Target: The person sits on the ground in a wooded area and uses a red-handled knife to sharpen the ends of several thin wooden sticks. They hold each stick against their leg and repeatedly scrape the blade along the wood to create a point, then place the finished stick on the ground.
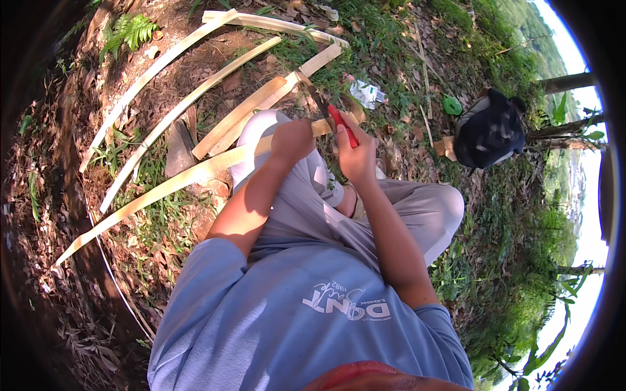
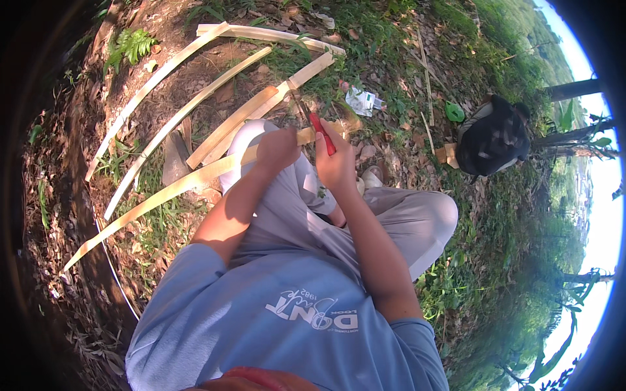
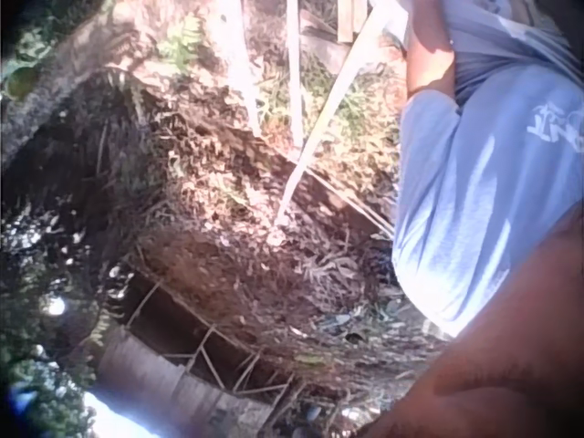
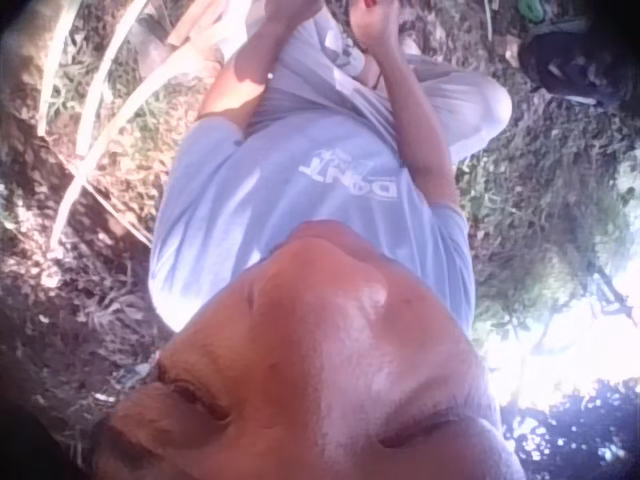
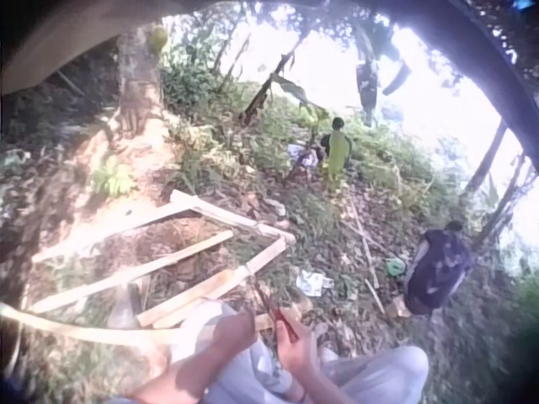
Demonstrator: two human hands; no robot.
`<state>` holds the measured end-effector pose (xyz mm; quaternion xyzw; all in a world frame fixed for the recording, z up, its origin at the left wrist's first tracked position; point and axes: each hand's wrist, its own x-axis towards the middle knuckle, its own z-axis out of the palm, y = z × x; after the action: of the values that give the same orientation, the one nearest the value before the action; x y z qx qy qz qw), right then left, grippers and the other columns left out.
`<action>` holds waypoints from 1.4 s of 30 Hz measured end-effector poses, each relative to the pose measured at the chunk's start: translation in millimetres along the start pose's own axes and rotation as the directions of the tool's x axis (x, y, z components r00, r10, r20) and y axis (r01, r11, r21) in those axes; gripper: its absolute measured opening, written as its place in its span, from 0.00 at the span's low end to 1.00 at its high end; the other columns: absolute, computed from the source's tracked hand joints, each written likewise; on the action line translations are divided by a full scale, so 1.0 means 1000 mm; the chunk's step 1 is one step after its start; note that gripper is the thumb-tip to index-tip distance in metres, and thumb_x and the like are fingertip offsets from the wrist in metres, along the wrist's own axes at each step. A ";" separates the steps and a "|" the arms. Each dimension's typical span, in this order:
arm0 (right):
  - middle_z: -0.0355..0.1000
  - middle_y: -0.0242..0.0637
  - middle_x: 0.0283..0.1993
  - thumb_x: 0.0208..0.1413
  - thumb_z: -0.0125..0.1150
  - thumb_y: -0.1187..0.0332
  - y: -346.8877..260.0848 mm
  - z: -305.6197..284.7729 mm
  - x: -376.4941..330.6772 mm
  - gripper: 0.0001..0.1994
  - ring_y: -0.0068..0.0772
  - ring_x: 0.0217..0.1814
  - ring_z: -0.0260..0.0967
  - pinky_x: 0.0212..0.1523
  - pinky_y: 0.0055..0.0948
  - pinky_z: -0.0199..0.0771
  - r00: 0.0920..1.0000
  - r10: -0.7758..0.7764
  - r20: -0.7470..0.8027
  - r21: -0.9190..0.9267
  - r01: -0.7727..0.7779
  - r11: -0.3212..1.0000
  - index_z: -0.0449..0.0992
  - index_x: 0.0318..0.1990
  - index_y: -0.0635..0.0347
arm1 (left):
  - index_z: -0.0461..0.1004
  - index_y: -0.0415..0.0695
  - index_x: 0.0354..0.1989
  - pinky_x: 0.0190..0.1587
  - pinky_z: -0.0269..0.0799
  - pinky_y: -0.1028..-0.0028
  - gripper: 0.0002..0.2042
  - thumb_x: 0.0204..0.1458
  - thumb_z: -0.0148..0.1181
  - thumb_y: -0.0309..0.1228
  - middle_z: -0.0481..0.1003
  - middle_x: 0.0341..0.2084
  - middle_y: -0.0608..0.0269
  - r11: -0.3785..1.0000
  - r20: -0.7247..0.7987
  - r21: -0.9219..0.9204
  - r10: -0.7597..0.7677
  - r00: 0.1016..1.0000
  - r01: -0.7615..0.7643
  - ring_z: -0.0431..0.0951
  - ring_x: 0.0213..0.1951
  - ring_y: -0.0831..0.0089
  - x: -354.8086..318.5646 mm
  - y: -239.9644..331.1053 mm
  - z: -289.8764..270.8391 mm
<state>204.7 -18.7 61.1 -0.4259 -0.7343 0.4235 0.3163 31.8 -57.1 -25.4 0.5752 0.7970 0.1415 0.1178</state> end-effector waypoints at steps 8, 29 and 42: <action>0.85 0.44 0.46 0.73 0.59 0.69 -0.031 -0.080 -0.111 0.22 0.20 0.42 0.76 0.46 0.26 0.77 0.982 0.183 0.042 -0.039 -0.181 0.983 0.75 0.71 0.63 | 0.83 0.41 0.39 0.45 0.84 0.50 0.11 0.55 0.64 0.36 0.86 0.35 0.46 0.996 0.127 -0.078 -0.025 0.992 0.035 0.88 0.40 0.46 0.011 -0.006 -0.007; 0.83 0.38 0.44 0.75 0.59 0.67 -0.022 -0.057 -0.069 0.20 0.16 0.38 0.72 0.40 0.22 0.75 1.000 0.011 -0.023 0.067 -0.010 0.998 0.77 0.69 0.65 | 0.86 0.40 0.51 0.56 0.81 0.50 0.20 0.66 0.56 0.43 0.85 0.50 0.43 0.993 0.388 -0.064 -0.066 0.919 0.098 0.86 0.53 0.45 0.058 -0.024 -0.013; 0.83 0.39 0.35 0.72 0.62 0.67 -0.054 -0.082 -0.049 0.18 0.20 0.33 0.74 0.36 0.26 0.75 0.989 0.151 0.009 0.059 -0.151 0.987 0.80 0.64 0.67 | 0.85 0.42 0.50 0.54 0.82 0.49 0.18 0.63 0.57 0.41 0.86 0.44 0.44 0.994 0.268 -0.055 -0.080 0.960 0.098 0.86 0.49 0.42 0.027 -0.002 -0.022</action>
<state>274.6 -48.1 140.0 -0.4696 -0.6878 0.4689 0.2942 13.5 -33.7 -6.1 0.5480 0.7939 0.0846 0.2494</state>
